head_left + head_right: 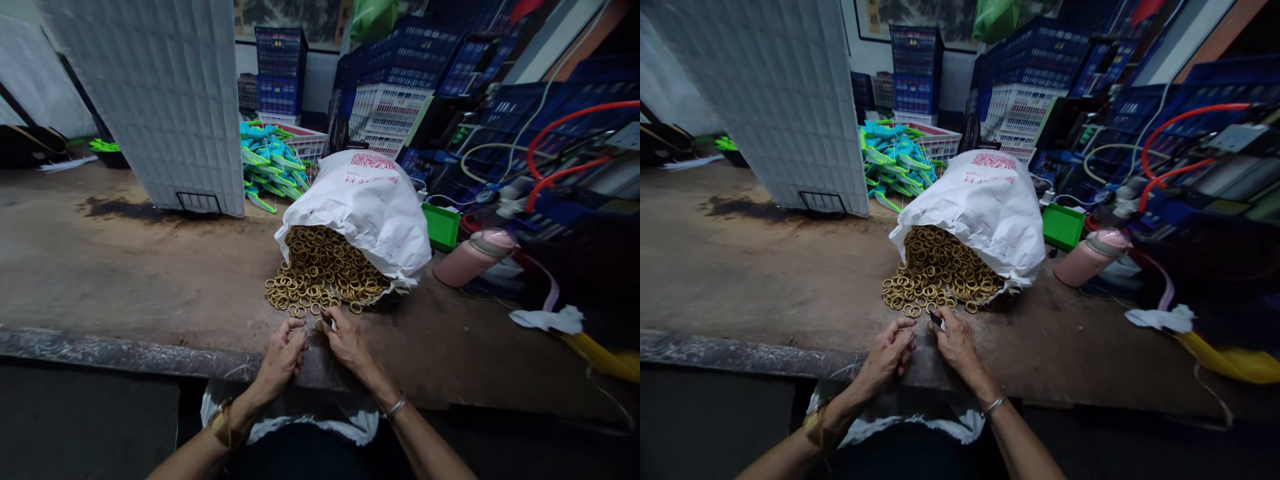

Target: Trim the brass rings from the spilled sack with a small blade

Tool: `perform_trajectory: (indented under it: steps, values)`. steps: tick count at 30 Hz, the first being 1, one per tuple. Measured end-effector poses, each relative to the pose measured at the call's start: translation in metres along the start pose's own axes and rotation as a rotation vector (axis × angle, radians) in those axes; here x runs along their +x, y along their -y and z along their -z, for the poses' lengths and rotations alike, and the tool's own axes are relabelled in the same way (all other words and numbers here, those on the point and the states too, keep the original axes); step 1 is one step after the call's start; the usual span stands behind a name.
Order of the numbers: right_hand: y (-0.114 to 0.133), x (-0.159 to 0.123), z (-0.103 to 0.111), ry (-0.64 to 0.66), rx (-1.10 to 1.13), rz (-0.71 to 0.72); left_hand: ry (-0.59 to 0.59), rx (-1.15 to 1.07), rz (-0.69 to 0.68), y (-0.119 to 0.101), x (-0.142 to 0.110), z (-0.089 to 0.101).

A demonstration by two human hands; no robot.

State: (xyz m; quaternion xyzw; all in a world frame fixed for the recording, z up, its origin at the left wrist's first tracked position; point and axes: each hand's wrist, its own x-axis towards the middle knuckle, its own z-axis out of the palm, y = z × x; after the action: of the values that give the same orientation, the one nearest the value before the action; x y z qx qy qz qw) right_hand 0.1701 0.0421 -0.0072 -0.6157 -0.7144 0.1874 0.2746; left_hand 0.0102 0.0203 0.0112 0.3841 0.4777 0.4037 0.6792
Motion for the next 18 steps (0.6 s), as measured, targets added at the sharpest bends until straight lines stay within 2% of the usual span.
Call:
perform_trajectory:
  steps: [8, 15, 18]
  values:
    - [0.025, -0.024, 0.002, 0.037, 0.333, -0.023, 0.03, 0.11, 0.03, 0.002, -0.006, -0.007]
    - [0.035, -0.027, 0.005, 0.149, 0.57, -0.145, -0.023, 0.145, -0.157, 0.004, -0.019, -0.007]
    - [0.04, -0.028, 0.007, 0.186, 0.619, -0.181, -0.027, 0.131, -0.123, 0.002, -0.025, -0.007]
